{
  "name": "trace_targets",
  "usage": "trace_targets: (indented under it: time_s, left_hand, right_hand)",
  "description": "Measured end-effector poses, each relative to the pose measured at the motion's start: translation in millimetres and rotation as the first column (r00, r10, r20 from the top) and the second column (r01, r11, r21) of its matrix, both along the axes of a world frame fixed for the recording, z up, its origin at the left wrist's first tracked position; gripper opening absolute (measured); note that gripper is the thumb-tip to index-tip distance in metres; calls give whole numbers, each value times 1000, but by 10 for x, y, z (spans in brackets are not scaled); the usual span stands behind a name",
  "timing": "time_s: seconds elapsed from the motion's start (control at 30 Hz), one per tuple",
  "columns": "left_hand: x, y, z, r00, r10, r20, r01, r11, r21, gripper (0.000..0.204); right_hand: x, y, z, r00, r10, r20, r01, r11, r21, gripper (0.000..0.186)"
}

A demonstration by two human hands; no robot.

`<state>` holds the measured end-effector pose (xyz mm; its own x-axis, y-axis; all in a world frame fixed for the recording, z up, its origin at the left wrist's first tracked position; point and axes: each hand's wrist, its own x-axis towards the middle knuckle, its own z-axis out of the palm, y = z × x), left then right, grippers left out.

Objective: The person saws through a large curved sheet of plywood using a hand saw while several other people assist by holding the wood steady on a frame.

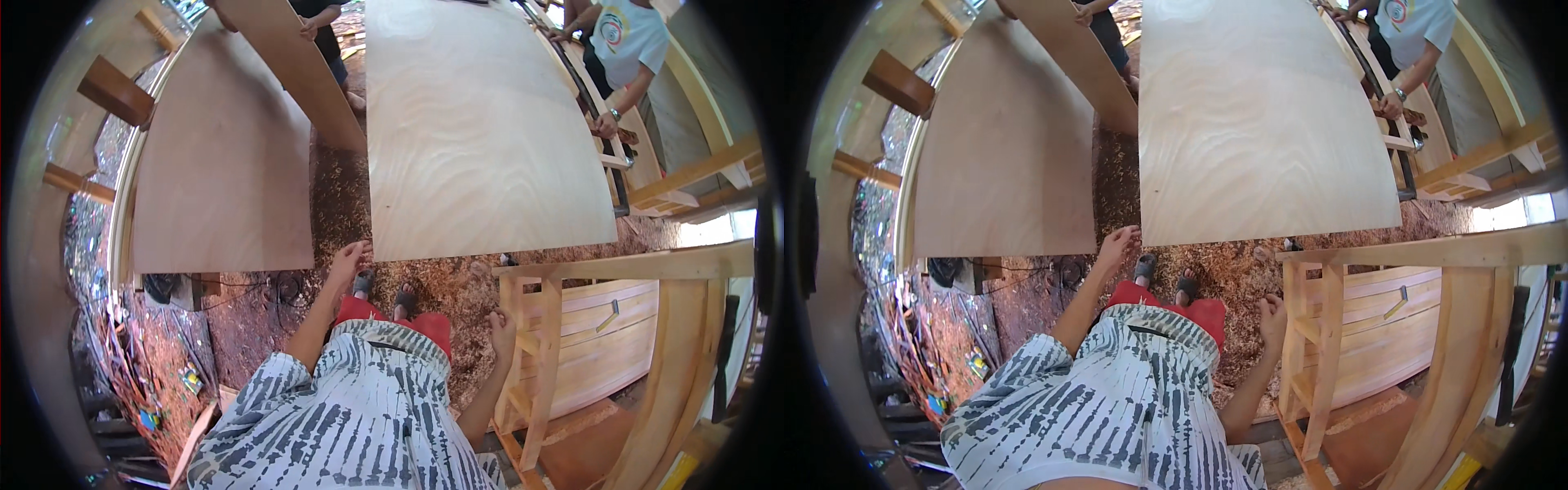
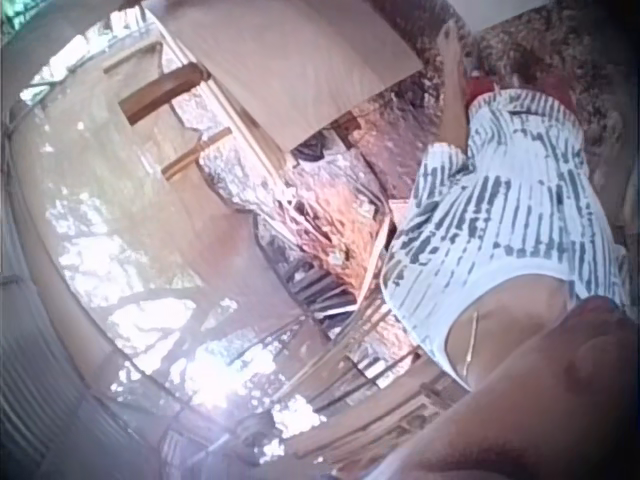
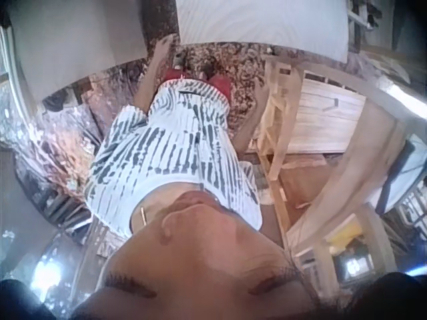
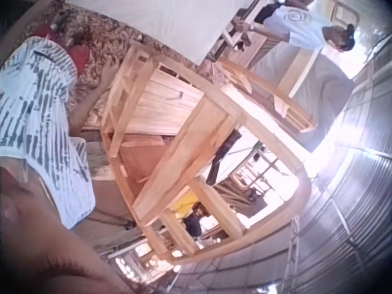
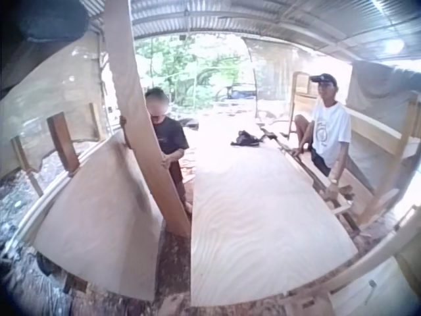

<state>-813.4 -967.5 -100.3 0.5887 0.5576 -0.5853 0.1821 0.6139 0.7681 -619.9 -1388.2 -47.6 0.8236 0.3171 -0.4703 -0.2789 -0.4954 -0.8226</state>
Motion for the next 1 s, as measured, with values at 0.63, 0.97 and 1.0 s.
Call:
trace_targets:
  time_s: [0.63,0.97,1.0]
  left_hand:
    - [-6,-123,-30,979,-157,-128,194,906,375,16]
    - [-71,-87,-153,953,-297,-53,297,891,344,15]
    - [-87,-95,-170,944,-316,-91,327,880,343,15]
  right_hand:
    - [-64,880,-102,957,255,-139,-250,967,46,37]
    - [-54,1120,-124,969,215,-122,-192,965,181,30]
    - [-40,1102,-133,968,230,-102,-209,960,188,30]
